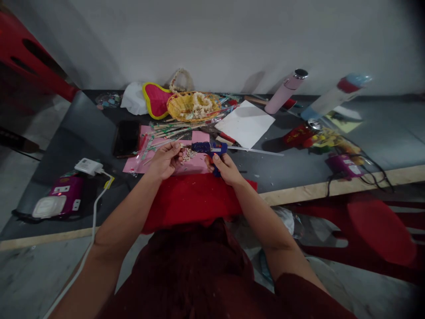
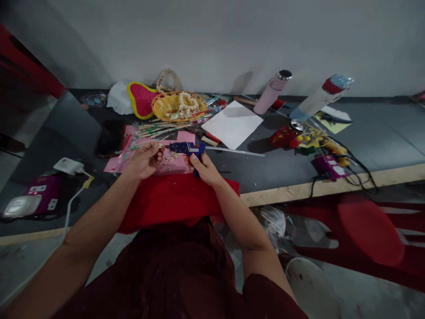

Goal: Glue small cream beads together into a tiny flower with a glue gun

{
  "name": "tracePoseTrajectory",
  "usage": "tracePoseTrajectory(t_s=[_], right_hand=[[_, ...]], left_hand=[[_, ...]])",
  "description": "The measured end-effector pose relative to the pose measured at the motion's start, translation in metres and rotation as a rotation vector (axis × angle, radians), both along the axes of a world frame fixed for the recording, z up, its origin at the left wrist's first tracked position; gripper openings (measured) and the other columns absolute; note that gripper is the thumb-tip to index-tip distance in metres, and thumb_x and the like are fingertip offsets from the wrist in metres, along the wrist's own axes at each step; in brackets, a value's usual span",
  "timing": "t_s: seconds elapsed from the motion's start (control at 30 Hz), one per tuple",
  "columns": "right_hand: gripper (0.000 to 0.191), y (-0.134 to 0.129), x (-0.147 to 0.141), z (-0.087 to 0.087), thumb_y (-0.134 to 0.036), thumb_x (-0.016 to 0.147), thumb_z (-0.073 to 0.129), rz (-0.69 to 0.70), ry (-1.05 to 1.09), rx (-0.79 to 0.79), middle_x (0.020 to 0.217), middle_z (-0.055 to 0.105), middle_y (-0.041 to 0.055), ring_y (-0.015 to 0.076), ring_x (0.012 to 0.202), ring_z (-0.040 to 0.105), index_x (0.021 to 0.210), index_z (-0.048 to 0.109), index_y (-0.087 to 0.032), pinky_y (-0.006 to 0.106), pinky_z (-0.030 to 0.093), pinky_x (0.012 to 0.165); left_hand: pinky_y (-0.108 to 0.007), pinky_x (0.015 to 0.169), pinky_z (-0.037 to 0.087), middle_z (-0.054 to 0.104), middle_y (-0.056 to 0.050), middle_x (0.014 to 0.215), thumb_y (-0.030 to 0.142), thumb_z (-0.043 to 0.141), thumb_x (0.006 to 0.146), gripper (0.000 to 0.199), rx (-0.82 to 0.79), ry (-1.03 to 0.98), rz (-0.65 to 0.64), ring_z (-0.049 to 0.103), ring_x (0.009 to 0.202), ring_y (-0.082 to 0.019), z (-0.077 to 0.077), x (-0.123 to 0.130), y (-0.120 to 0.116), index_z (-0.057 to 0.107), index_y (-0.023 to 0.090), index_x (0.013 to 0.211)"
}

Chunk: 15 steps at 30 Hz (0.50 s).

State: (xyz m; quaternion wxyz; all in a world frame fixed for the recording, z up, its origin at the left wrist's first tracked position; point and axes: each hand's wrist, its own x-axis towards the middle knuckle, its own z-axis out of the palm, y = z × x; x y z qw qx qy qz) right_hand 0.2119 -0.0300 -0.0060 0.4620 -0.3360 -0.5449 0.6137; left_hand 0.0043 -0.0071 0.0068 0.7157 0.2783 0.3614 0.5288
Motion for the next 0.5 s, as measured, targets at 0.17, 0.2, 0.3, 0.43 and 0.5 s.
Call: tracePoseTrajectory(t_s=[0.17, 0.2, 0.3, 0.43, 0.5], right_hand=[[0.033, 0.0001, 0.0004, -0.0009, -0.053, 0.083, 0.053, -0.010, 0.011, -0.016, 0.080, 0.052, 0.0000, 0.0074, 0.058, 0.041, 0.091, 0.047, -0.022, 0.023, 0.038, 0.056], [0.032, 0.0001, 0.0005, -0.0010, -0.052, 0.083, 0.053, -0.005, 0.018, -0.016, 0.081, 0.052, 0.0001, 0.0074, 0.058, 0.041, 0.091, 0.047, -0.022, 0.023, 0.038, 0.056], [0.031, -0.0001, 0.0008, -0.0010, -0.050, 0.084, 0.053, 0.014, 0.035, -0.024, 0.082, 0.053, 0.0007, 0.0074, 0.058, 0.041, 0.091, 0.048, -0.021, 0.023, 0.038, 0.055], [0.031, -0.0001, 0.0005, -0.0013, -0.050, 0.084, 0.053, 0.021, 0.050, -0.042, 0.082, 0.054, 0.0012, 0.0074, 0.059, 0.042, 0.092, 0.049, -0.021, 0.023, 0.038, 0.055], [0.032, 0.0000, 0.0009, -0.0008, -0.051, 0.083, 0.054, 0.015, 0.030, -0.043, 0.083, 0.055, 0.0015, 0.0073, 0.059, 0.042, 0.090, 0.050, -0.020, 0.023, 0.039, 0.055]], left_hand=[[-0.015, 0.048, 0.046, 0.060, 0.001, 0.066, 0.019, 0.072, 0.069, 0.016, 0.012, 0.021, 0.003, 0.052, 0.050, -0.004, 0.0007, 0.0006, 0.0009, 0.057, 0.015, 0.072], [-0.015, 0.048, 0.046, 0.059, 0.001, 0.066, 0.020, 0.073, 0.069, 0.017, 0.018, 0.021, 0.004, 0.052, 0.050, -0.004, 0.0003, 0.0005, 0.0013, 0.057, 0.015, 0.072], [-0.016, 0.049, 0.046, 0.056, 0.003, 0.061, 0.022, 0.074, 0.067, 0.019, 0.029, 0.028, 0.018, 0.051, 0.051, -0.005, -0.0016, 0.0002, 0.0017, 0.057, 0.016, 0.073], [-0.017, 0.049, 0.045, 0.052, 0.005, 0.059, 0.023, 0.076, 0.065, 0.021, 0.027, 0.054, 0.032, 0.051, 0.052, -0.005, -0.0030, 0.0005, 0.0015, 0.058, 0.017, 0.075], [-0.016, 0.048, 0.043, 0.051, 0.005, 0.061, 0.022, 0.076, 0.065, 0.021, 0.039, 0.048, 0.043, 0.050, 0.052, -0.004, -0.0025, 0.0008, 0.0015, 0.059, 0.017, 0.075]])
